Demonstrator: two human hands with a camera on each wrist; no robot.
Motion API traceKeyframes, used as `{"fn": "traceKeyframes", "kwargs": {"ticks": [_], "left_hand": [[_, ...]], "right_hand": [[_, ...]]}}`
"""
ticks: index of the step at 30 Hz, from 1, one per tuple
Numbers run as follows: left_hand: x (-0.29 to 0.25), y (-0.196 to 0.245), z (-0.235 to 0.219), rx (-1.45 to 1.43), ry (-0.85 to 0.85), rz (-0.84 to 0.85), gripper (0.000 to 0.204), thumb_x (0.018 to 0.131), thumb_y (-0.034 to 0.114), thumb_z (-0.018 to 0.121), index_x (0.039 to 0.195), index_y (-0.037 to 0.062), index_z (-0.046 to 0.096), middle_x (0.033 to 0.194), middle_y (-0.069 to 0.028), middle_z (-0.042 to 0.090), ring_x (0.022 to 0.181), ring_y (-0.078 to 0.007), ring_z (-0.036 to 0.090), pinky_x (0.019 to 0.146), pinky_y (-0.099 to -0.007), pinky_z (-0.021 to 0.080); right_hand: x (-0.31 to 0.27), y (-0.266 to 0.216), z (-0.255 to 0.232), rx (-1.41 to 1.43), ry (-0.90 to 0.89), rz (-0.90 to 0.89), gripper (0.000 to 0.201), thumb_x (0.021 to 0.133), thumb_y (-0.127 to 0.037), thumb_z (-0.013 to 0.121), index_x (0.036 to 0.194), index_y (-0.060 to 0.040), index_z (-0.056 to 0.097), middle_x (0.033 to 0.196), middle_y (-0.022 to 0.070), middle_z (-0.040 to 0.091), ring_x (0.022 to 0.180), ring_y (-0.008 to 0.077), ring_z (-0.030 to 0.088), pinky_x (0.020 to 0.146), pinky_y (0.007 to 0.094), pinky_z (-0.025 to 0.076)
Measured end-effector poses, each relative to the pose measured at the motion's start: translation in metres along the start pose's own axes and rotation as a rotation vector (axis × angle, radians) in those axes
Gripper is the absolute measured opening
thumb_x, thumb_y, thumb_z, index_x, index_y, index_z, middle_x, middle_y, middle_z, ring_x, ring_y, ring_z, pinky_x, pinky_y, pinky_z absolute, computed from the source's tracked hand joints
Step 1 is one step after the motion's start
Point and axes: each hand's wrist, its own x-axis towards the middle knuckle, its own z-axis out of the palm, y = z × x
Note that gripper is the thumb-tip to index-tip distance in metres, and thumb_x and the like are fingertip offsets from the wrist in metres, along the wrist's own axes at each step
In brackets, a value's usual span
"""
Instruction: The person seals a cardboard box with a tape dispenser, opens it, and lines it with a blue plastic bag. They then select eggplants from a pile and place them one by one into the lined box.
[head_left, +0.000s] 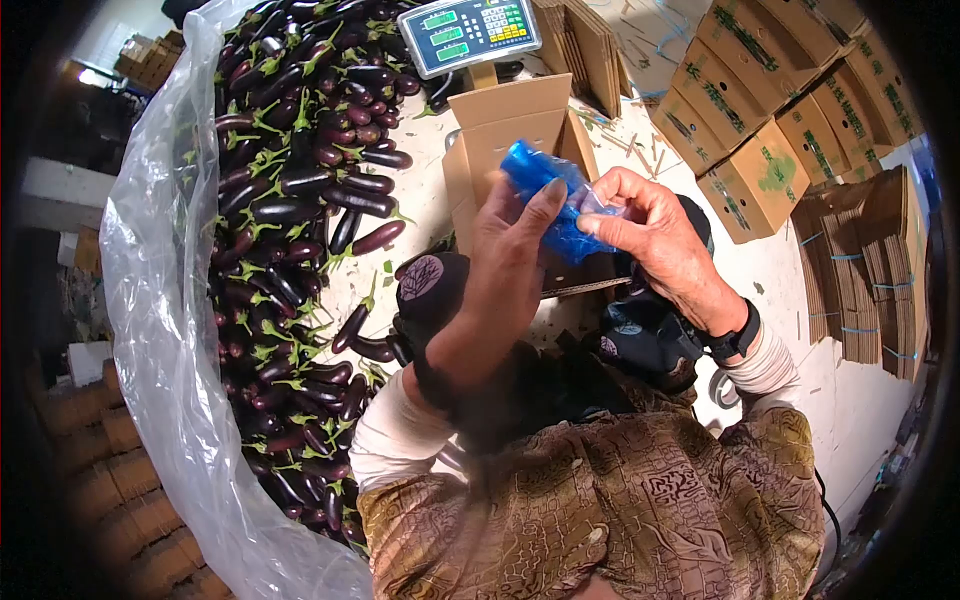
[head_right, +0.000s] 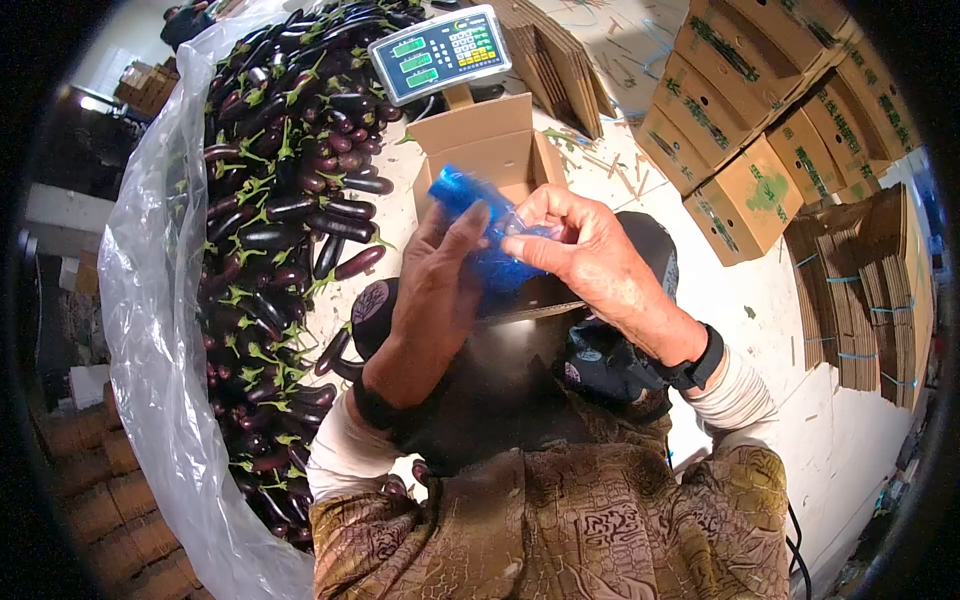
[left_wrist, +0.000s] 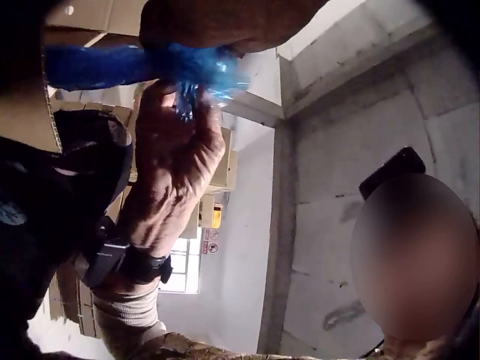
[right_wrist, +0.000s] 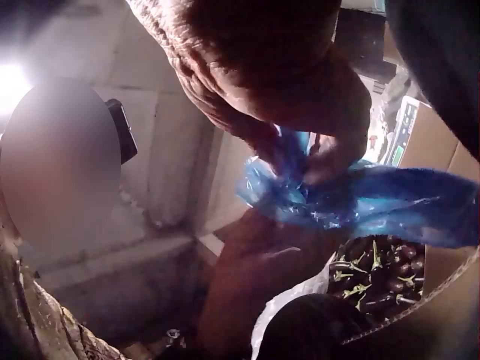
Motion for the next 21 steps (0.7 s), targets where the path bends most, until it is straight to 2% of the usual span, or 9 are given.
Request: {"fn": "traceKeyframes", "kwargs": {"ticks": [3, 6, 9, 11, 13, 17, 18, 19, 21], "left_hand": [[0.005, -0.009, -0.009, 0.014, 0.105, 0.031, 0.023, 0.093, 0.013, 0.064, 0.113, 0.003, 0.059, 0.101, -0.005, 0.064, 0.088, -0.012, 0.062, 0.077, -0.0265, 0.051], [-0.001, -0.004, -0.01, 0.249, 0.066, 0.102, 0.021, 0.09, 0.009, 0.064, 0.109, 0.0012, 0.062, 0.097, -0.0047, 0.066, 0.085, -0.0126, 0.062, 0.077, -0.0275, 0.051], [-0.003, 0.0, -0.003, 0.734, 0.039, 0.321, 0.026, 0.088, 0.008, 0.065, 0.112, -0.0003, 0.061, 0.096, -0.0061, 0.067, 0.085, -0.0126, 0.062, 0.078, -0.029, 0.051], [-0.002, -0.004, -0.004, 0.787, 0.035, 0.367, 0.027, 0.086, 0.007, 0.066, 0.111, -0.0004, 0.06, 0.095, -0.0074, 0.067, 0.084, -0.014, 0.062, 0.079, -0.03, 0.051], [0.001, -0.002, -0.005, 0.841, 0.03, 0.416, 0.029, 0.084, 0.007, 0.068, 0.111, -0.0004, 0.06, 0.094, -0.0087, 0.067, 0.084, -0.0155, 0.063, 0.079, -0.0311, 0.051], [0.009, 0.01, -0.037, 0.992, 0.148, 0.585, 0.022, 0.087, 0.003, 0.064, 0.108, -0.0013, 0.063, 0.091, -0.007, 0.068, 0.078, -0.0112, 0.062, 0.072, -0.0273, 0.051], [0.008, 0.017, -0.047, 1.1, 0.13, 0.647, 0.022, 0.087, 0.002, 0.063, 0.109, -0.0015, 0.062, 0.091, -0.0068, 0.068, 0.077, -0.0109, 0.062, 0.07, -0.0265, 0.051], [0.006, 0.027, -0.056, 1.207, 0.11, 0.711, 0.022, 0.088, 0.002, 0.062, 0.109, -0.0017, 0.062, 0.091, -0.0065, 0.068, 0.076, -0.0106, 0.062, 0.067, -0.0257, 0.051], [-0.007, 0.054, -0.071, 1.34, 0.195, 0.47, 0.023, 0.088, 0.003, 0.062, 0.11, -0.0016, 0.063, 0.09, -0.0057, 0.068, 0.073, -0.0103, 0.063, 0.063, -0.0248, 0.051]], "right_hand": [[-0.004, -0.002, 0.001, 0.037, -0.049, 0.009, 0.016, 0.085, -0.012, 0.072, 0.094, -0.0078, 0.061, 0.083, -0.0069, 0.052, 0.075, 0.0022, 0.044, 0.07, 0.0188, 0.037], [-0.009, 0.001, 0.002, 0.04, -0.056, 0.053, 0.042, 0.088, -0.034, 0.069, 0.114, -0.0039, 0.054, 0.101, 0.0004, 0.056, 0.092, 0.0086, 0.05, 0.083, 0.0267, 0.043], [-0.012, -0.004, 0.012, -0.107, 0.033, 0.022, 0.037, 0.09, -0.03, 0.067, 0.114, -0.0036, 0.056, 0.097, -0.0001, 0.058, 0.084, 0.0069, 0.051, 0.077, 0.0239, 0.044], [-0.007, 0.005, 0.016, -0.18, 0.095, -0.014, 0.033, 0.092, -0.027, 0.065, 0.114, -0.0028, 0.058, 0.091, -0.0009, 0.059, 0.076, 0.0048, 0.052, 0.071, 0.0205, 0.045], [0.001, 0.015, 0.011, 0.219, 0.102, 0.045, 0.028, 0.097, -0.024, 0.058, 0.115, -0.0028, 0.059, 0.089, -0.0015, 0.06, 0.075, 0.0051, 0.053, 0.071, 0.0213, 0.046], [0.002, -0.003, 0.0, 0.5, 0.23, 0.019, 0.021, 0.1, -0.02, 0.052, 0.107, -0.0014, 0.059, 0.092, 0.007, 0.066, 0.086, 0.0138, 0.064, 0.076, 0.0258, 0.054], [0.008, 0.014, -0.031, 0.703, 0.022, -0.062, 0.023, 0.1, -0.02, 0.051, 0.11, -0.0002, 0.056, 0.097, 0.0109, 0.066, 0.093, 0.0175, 0.066, 0.078, 0.028, 0.056], [0.004, 0.001, -0.039, 0.669, 0.13, 0.002, 0.019, 0.101, -0.019, 0.05, 0.107, -0.0012, 0.054, 0.09, 0.008, 0.063, 0.078, 0.0155, 0.064, 0.066, 0.0237, 0.054], [0.005, -0.003, -0.056, 0.84, 0.353, -0.098, 0.016, 0.101, -0.018, 0.05, 0.101, -0.0029, 0.053, 0.079, 0.0035, 0.057, 0.062, 0.0109, 0.054, 0.052, 0.0186, 0.046]]}}
